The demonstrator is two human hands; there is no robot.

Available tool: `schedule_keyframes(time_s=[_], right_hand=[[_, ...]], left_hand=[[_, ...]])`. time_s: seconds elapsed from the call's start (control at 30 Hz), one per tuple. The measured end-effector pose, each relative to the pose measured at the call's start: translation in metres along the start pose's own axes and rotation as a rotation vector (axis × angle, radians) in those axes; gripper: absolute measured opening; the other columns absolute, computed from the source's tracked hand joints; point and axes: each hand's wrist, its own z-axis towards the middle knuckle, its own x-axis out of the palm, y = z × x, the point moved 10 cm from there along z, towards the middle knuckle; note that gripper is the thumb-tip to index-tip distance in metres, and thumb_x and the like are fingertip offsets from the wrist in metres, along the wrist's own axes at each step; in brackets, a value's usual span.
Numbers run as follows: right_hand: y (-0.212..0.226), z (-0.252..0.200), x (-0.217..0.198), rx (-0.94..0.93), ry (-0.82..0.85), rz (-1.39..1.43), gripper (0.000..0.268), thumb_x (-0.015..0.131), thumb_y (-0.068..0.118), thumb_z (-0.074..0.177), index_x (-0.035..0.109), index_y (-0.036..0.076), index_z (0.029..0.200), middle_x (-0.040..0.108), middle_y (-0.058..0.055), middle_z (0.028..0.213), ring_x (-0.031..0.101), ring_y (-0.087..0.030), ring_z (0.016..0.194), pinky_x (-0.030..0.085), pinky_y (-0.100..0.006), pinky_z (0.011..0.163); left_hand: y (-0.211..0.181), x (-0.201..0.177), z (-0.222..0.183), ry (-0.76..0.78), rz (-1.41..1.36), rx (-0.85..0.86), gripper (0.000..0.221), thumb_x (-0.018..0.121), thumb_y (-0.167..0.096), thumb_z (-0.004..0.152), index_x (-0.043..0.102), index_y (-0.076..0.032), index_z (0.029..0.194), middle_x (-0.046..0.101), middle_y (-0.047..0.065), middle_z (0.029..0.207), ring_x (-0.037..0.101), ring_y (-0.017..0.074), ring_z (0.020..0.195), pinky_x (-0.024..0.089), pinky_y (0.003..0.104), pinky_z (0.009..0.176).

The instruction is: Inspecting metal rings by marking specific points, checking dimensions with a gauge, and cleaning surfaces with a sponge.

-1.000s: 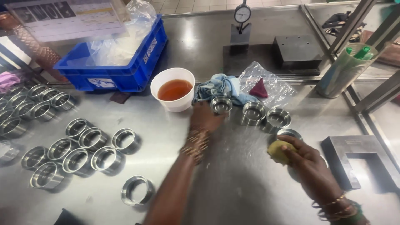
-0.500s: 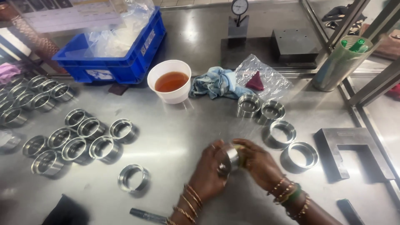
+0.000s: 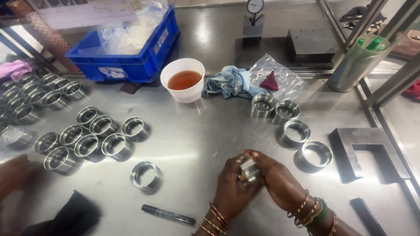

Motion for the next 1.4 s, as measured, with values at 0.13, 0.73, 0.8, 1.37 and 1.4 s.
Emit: schedule_keyframes(time_s=[0.13,0.73,0.8,1.37,1.4], right_hand=[[-0.01,0.004,-0.024,-0.156,0.013,-0.431,0.054,0.039,0.035,0.102,0.048,0.011,0.149,0.076,-0.012,0.115,0.071,-0.018,0.11,0.052,-0.032,0.1],[0.071,-0.024,-0.126,-0.261,-0.252,-0.479,0.054,0.06,0.02,0.091,0.055,0.011,0.144,0.079,-0.014,0.112,0.074,-0.02,0.106,0.057,-0.034,0.096],[0.066,-0.023,-0.132,-0.262,-0.252,-0.428,0.054,0.061,0.019,0.091,0.055,0.008,0.144,0.079,-0.016,0.111,0.073,-0.021,0.106,0.056,-0.035,0.096],[-0.04,0.013,-0.005,0.094,0.08,-0.108,0.047,0.045,0.02,0.099,0.057,-0.002,0.138,0.073,-0.015,0.112,0.068,-0.023,0.098,0.058,-0.039,0.085],[-0.041,0.01,0.008,0.091,0.115,-0.114,0.049,0.042,0.023,0.1,0.058,-0.004,0.138,0.073,-0.015,0.109,0.068,-0.022,0.095,0.057,-0.038,0.083]], left_hand=[[0.111,0.029,-0.019,0.011,-0.788,-0.863,0.061,0.077,-0.031,0.074,0.055,-0.013,0.129,0.063,0.011,0.122,0.066,0.028,0.113,0.063,0.044,0.087],[0.103,0.151,0.223,0.647,0.965,0.026,0.095,0.087,-0.032,0.072,0.037,-0.022,0.152,0.028,0.016,0.161,0.026,0.0453,0.146,0.029,0.063,0.111],[0.126,0.161,0.207,0.802,0.963,-0.142,0.1,0.086,-0.023,0.073,0.028,-0.026,0.155,0.019,0.01,0.162,0.02,0.0449,0.146,0.031,0.062,0.113],[0.017,-0.001,-0.038,0.161,0.365,-0.131,0.073,0.083,-0.016,0.075,0.055,-0.014,0.142,0.049,0.018,0.145,0.055,0.039,0.129,0.054,0.044,0.1],[0.017,-0.003,-0.039,0.165,0.427,-0.137,0.066,0.078,-0.017,0.086,0.054,-0.013,0.147,0.048,0.017,0.147,0.057,0.0365,0.129,0.057,0.04,0.096]])
